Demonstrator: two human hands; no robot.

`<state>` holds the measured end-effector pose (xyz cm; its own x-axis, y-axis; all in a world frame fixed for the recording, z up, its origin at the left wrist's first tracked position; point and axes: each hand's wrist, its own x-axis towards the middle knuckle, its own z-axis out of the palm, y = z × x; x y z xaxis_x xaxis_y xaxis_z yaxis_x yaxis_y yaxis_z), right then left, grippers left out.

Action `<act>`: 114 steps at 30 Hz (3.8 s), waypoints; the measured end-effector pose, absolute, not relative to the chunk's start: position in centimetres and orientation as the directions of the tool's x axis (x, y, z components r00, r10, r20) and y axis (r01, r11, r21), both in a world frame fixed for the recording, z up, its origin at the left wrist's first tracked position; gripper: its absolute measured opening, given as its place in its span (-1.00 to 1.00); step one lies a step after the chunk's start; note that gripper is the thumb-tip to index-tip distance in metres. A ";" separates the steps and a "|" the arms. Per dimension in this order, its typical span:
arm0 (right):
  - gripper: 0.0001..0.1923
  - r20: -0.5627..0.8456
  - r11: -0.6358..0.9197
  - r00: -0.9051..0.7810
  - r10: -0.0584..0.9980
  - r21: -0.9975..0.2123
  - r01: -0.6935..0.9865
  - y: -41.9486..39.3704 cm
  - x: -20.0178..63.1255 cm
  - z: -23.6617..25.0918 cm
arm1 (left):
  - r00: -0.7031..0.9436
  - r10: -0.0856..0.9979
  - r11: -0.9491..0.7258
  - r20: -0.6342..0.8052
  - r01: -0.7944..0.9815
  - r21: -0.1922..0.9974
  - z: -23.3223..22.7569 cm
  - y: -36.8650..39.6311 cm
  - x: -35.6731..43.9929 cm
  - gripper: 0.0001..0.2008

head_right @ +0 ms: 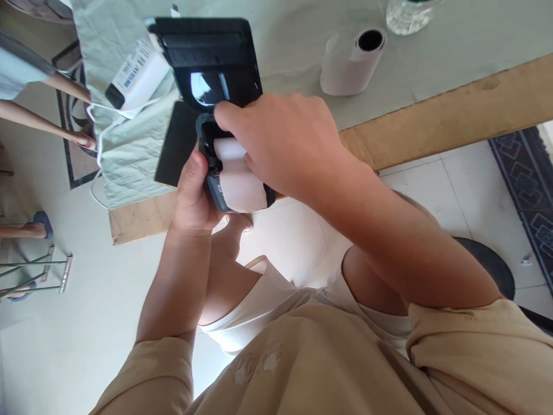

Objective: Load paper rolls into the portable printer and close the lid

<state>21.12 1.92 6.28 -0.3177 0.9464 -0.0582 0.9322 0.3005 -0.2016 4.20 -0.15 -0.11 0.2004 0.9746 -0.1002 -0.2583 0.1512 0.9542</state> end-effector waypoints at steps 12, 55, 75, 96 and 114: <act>-0.60 0.076 0.092 -0.094 0.993 -0.978 0.186 2.9 24.1 7.5 | -0.015 0.988 0.135 -0.152 -0.388 0.912 -0.4 0.2 4.5 -0.67; -0.29 0.210 0.016 0.193 0.958 -0.715 0.699 5.1 30.4 0.1 | 0.051 0.986 0.168 -0.160 -0.338 0.926 -0.1 0.2 4.8 -0.58; -0.84 -0.243 -0.126 0.185 0.952 -0.864 -0.487 6.3 26.6 4.1 | 0.095 0.991 0.115 -0.089 -0.324 0.939 -1.0 0.7 4.2 -0.56; -0.62 0.451 0.585 -0.399 0.799 -0.427 0.690 3.0 20.2 3.0 | 0.077 0.996 0.063 -0.039 -0.338 0.939 -1.5 0.4 4.1 -0.57; -0.69 0.433 0.469 -0.268 0.860 -0.468 0.749 2.8 21.0 3.4 | 0.089 0.996 0.045 -0.019 -0.298 0.954 -1.2 0.5 4.5 -0.60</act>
<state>20.95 2.81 3.35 -0.2683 0.8603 0.4334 0.7488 0.4693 -0.4681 4.46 0.48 -1.18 0.0889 0.9959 -0.0188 -0.2977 0.0446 0.9536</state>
